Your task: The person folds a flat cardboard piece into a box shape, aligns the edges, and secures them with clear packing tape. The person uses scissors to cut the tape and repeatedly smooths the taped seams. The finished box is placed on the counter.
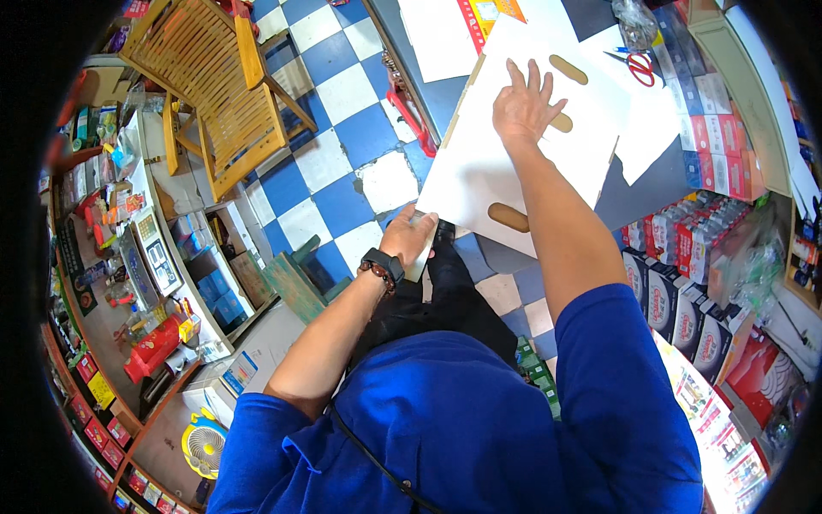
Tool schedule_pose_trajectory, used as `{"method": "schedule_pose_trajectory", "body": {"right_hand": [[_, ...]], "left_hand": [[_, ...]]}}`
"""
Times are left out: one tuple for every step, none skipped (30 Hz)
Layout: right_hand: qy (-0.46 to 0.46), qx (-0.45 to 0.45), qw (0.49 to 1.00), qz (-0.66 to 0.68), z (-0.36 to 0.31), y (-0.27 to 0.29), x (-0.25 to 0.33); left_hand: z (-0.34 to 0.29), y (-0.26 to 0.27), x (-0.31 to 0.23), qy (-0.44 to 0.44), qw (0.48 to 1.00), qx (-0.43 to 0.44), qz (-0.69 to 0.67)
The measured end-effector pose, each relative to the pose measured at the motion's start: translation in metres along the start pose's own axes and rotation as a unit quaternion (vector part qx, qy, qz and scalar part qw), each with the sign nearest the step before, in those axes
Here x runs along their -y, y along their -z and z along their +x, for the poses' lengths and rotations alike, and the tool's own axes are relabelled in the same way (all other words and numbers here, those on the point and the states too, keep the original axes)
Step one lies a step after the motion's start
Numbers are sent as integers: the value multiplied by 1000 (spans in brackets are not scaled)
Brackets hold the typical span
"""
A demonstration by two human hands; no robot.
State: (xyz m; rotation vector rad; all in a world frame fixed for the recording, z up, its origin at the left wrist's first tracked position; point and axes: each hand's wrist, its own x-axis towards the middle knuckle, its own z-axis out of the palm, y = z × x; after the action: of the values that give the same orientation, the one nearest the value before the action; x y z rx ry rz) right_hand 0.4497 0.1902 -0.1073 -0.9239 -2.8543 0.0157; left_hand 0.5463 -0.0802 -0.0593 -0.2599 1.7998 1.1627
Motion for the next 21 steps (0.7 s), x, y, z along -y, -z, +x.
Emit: {"method": "schedule_pose_trajectory", "body": {"right_hand": [[-1,2,1000,0,1,0,0],[0,0,1000,1,0,1,0],[0,-1,1000,3,0,1,0],[-2,4,1000,0,0,1,0],[-1,0,1000,6,0,1,0],[-1,2,1000,6,0,2,0],[0,-1,1000,2,-1,2,0],[-2,4,1000,9,0,2,0],[-2,4,1000,12,0,2,0],[-4,6,1000,14,0,3,0],[-3,6,1000,14,1,3,0],[-3,5,1000,14,1,2,0],[-5,14,1000,9,1,2,0],[0,3,1000,10,1,1,-1],[2,1,1000,7,0,0,-1],[2,-3,1000,-4,0,-1,-1],[1,3,1000,1,0,-2,-1],[-1,6,1000,0,0,-3,-2],[0,6,1000,-4,1,-3,-3],[1,10,1000,2,2,-3,-3],[3,11,1000,6,3,-1,-4]], "left_hand": [[4,0,1,9,1000,-4,18],[4,0,3,18,1000,-2,-12],[5,0,5,12,999,11,-35],[4,1,5,8,998,25,-54],[3,2,5,8,997,36,-67],[1,2,4,2,997,38,-71],[-1,2,3,1,997,38,-69],[-2,3,2,-5,997,36,-61],[-4,3,0,-9,997,34,-63],[-5,3,-1,-16,998,31,-61],[-6,3,-1,-15,998,31,-55],[-6,3,0,-16,999,29,-43],[-6,4,3,-10,999,30,-27],[-4,4,7,-3,999,30,-12],[-2,3,12,-23,999,19,-11],[1,2,18,-43,999,8,-9],[6,1,24,-63,998,-4,-8],[10,1,29,-69,998,-12,8],[15,0,34,-74,997,-21,23],[20,-1,38,-68,996,-31,44],[25,-2,40,-79,996,-28,6]]}}
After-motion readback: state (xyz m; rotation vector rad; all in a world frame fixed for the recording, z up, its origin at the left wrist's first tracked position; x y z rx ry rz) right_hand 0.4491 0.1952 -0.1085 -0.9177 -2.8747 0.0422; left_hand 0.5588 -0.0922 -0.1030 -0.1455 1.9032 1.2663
